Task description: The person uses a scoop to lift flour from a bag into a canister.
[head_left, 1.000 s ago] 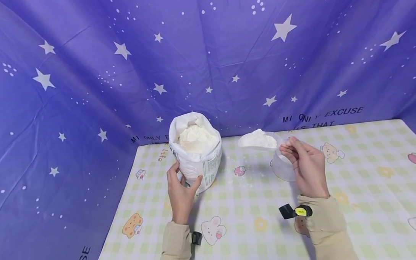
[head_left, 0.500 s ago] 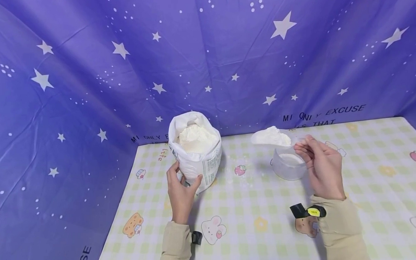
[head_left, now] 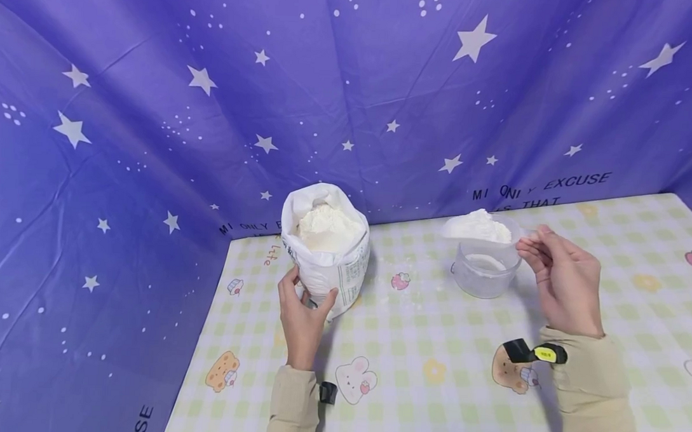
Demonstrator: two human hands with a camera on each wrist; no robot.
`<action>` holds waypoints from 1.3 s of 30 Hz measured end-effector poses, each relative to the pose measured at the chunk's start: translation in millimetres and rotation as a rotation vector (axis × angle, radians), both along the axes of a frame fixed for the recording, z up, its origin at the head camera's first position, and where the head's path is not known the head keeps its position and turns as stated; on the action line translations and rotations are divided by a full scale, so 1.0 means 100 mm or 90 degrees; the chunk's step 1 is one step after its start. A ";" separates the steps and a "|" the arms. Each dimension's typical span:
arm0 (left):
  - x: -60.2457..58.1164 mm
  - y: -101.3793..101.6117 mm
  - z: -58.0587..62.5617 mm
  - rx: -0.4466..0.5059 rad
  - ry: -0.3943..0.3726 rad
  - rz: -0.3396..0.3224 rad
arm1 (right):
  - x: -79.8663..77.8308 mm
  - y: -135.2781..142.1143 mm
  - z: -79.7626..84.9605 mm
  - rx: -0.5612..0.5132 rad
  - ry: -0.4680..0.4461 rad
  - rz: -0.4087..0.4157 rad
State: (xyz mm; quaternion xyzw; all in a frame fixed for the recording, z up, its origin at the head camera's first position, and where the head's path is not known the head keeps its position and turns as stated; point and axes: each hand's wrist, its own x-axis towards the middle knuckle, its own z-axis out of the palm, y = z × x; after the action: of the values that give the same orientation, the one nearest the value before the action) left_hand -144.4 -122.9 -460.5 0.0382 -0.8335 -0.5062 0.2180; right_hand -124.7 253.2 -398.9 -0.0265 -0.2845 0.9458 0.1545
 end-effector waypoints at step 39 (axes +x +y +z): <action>0.00 0.01 0.00 0.000 -0.002 -0.003 | 0.08 0.40 -0.01 0.153 -0.067 -0.154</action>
State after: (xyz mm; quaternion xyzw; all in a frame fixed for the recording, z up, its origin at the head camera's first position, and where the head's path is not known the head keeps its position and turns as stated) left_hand -144.4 -122.2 -460.4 0.0372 -0.8337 -0.5069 0.2159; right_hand -116.6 292.9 -400.3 -0.0913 -0.3977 0.8768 0.2543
